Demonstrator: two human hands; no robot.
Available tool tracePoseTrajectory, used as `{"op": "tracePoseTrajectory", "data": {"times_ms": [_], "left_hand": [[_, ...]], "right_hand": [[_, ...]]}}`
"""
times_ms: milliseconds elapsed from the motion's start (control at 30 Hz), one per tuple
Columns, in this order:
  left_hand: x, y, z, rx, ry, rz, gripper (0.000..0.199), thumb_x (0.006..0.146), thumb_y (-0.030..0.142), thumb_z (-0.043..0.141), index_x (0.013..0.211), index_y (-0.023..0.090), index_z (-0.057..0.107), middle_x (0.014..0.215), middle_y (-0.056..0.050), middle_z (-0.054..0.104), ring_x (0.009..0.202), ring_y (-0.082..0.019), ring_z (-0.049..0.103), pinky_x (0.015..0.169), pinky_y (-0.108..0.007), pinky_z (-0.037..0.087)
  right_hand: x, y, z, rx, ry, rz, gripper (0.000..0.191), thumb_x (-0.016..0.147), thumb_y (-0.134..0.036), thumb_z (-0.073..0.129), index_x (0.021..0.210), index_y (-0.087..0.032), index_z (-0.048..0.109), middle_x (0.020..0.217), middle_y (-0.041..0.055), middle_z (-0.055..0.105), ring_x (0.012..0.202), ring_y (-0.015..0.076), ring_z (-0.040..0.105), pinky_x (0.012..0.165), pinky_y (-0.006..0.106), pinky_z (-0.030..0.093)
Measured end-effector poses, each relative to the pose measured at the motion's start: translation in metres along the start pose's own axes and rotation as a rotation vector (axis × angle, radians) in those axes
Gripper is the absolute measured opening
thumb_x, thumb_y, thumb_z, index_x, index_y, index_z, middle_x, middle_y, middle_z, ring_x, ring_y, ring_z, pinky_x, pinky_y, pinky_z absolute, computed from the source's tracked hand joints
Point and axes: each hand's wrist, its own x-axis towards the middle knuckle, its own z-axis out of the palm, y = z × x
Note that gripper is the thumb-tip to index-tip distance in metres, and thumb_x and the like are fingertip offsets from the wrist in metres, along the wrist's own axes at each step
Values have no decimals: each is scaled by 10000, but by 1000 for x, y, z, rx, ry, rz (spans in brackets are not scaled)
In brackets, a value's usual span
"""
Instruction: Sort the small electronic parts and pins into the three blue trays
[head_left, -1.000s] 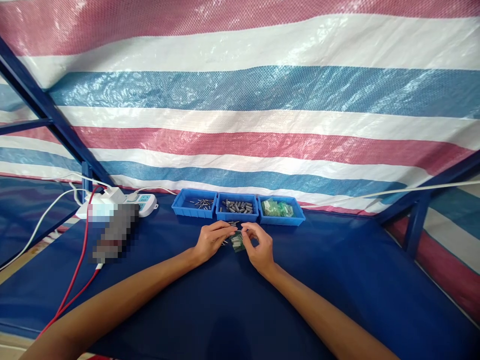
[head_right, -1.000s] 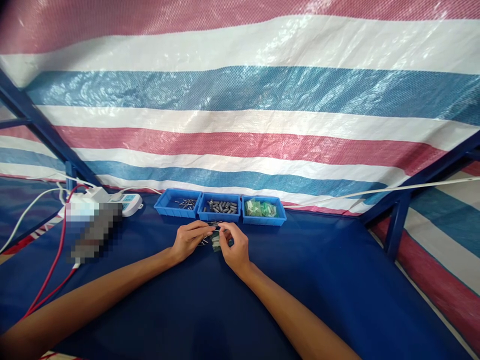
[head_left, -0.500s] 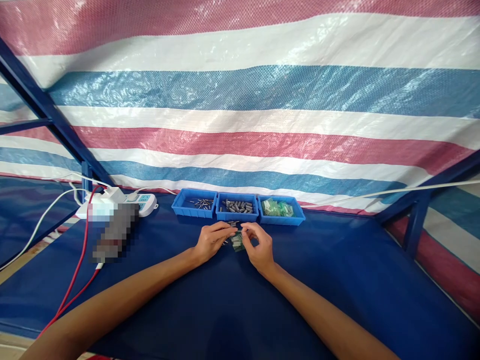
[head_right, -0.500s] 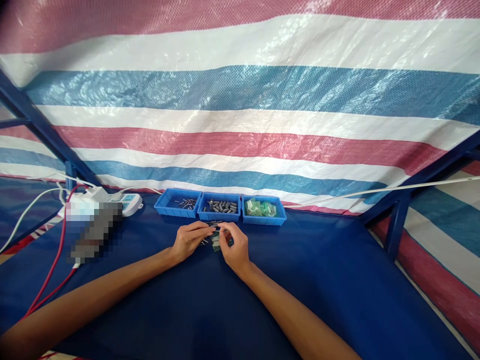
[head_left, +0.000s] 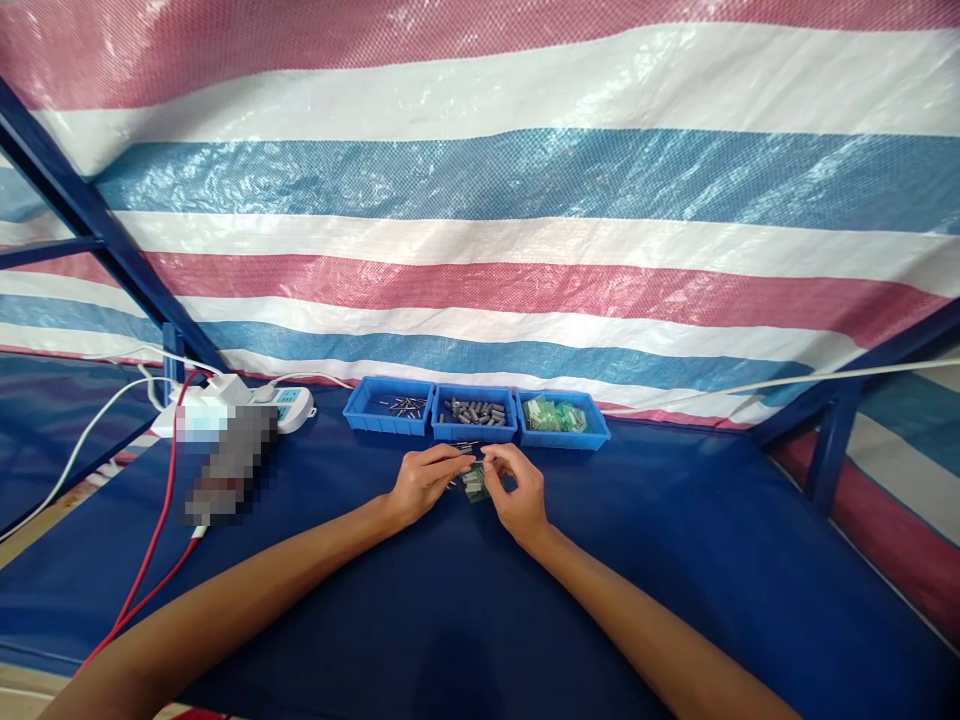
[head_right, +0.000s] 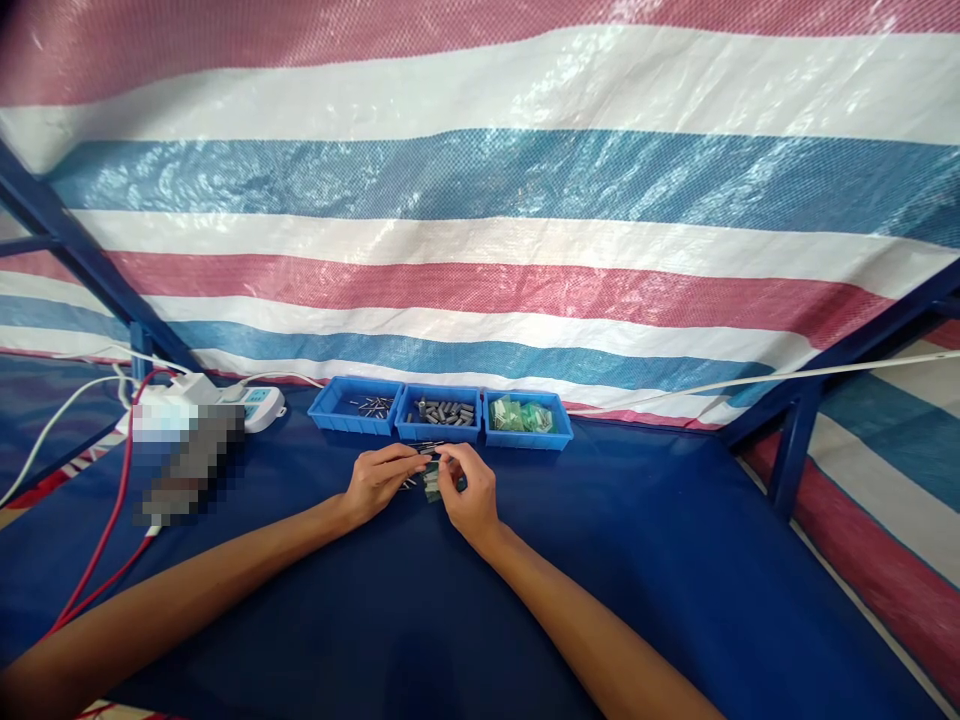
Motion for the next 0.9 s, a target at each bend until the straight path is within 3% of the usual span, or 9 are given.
{"op": "tracePoseTrajectory", "data": {"times_ms": [900], "left_hand": [[1, 3, -2, 8, 23, 32, 223, 906, 179, 510, 1063, 186, 669, 902, -57, 677, 757, -113, 651, 629, -179, 516]], "right_hand": [[0, -2, 0, -8, -12, 3, 181, 873, -187, 482, 1015, -200, 592, 822, 38, 596, 619, 125, 558, 568, 247, 489]]}}
